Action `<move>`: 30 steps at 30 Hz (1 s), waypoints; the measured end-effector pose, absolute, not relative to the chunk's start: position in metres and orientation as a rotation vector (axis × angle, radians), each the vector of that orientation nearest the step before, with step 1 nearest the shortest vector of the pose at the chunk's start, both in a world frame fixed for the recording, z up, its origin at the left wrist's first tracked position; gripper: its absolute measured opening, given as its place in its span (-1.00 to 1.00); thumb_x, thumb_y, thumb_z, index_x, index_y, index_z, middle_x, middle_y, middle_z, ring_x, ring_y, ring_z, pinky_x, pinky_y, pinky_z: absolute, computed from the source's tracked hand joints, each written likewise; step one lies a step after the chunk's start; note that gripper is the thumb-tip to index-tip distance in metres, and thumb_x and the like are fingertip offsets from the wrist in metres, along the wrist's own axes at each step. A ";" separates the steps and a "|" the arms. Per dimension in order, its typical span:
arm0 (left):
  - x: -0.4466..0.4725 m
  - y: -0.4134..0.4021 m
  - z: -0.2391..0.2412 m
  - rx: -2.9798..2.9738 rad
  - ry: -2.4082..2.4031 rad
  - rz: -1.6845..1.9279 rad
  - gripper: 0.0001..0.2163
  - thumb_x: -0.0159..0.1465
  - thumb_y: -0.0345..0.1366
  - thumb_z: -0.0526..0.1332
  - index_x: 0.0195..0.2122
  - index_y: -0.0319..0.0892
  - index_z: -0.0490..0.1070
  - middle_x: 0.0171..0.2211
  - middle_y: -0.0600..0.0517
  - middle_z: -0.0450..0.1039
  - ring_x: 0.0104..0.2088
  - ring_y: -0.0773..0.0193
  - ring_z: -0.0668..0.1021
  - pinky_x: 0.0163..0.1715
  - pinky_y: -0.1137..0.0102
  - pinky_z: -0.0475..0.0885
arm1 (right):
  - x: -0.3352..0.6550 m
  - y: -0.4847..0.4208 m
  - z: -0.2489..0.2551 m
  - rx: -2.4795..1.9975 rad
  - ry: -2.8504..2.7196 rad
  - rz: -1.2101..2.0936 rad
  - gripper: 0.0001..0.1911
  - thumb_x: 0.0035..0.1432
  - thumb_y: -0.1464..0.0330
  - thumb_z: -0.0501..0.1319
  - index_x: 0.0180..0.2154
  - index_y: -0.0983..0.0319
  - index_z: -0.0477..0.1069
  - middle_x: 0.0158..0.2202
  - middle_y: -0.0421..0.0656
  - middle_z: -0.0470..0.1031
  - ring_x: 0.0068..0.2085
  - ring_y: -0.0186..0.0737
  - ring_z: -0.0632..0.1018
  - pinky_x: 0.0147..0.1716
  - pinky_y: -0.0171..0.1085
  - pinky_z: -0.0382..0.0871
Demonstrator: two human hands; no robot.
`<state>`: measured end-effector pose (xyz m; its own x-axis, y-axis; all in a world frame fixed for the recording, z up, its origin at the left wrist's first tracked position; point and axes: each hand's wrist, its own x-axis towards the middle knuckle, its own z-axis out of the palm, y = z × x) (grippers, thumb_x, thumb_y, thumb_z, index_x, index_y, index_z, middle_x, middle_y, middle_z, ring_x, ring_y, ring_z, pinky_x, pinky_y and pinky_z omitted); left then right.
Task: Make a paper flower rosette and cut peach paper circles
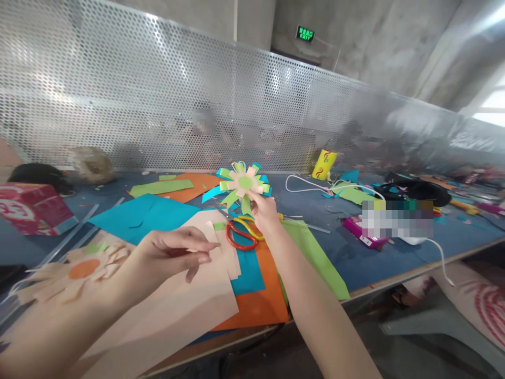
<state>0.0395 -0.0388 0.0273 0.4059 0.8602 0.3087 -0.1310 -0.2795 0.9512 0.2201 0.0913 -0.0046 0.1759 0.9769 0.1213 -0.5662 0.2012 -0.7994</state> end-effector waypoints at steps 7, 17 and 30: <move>0.040 -0.038 0.026 1.560 0.702 1.127 -0.94 0.03 -0.40 0.32 -0.43 -0.20 0.55 -0.47 0.03 0.47 -0.62 0.43 0.44 -0.64 0.50 0.45 | 0.219 0.088 -0.002 -0.681 -0.751 1.238 -0.80 -0.24 0.52 0.36 -0.52 0.23 0.38 -0.53 -0.27 0.52 -0.50 -0.39 0.51 -0.47 -0.43 0.45; 0.037 -0.044 0.029 1.757 0.939 1.073 -0.74 0.01 -0.22 0.34 -0.65 -0.22 0.31 -0.62 0.10 0.36 -0.63 0.44 0.36 -0.65 0.52 0.26 | 0.220 0.083 0.003 -0.634 -0.800 1.262 -0.83 -0.28 0.48 0.32 -0.49 0.24 0.42 -0.46 -0.24 0.54 -0.47 -0.34 0.51 -0.55 -0.39 0.39; 0.052 -0.058 0.010 1.855 0.609 0.610 -0.86 0.11 -0.25 0.26 -0.38 -0.18 0.57 -0.48 -0.04 0.55 -0.55 0.35 0.50 -0.60 0.52 0.37 | 0.223 0.085 0.006 -0.526 -0.854 1.183 -0.80 -0.25 0.45 0.31 -0.49 0.18 0.33 -0.46 -0.26 0.54 -0.29 -0.25 0.55 -0.34 -0.31 0.46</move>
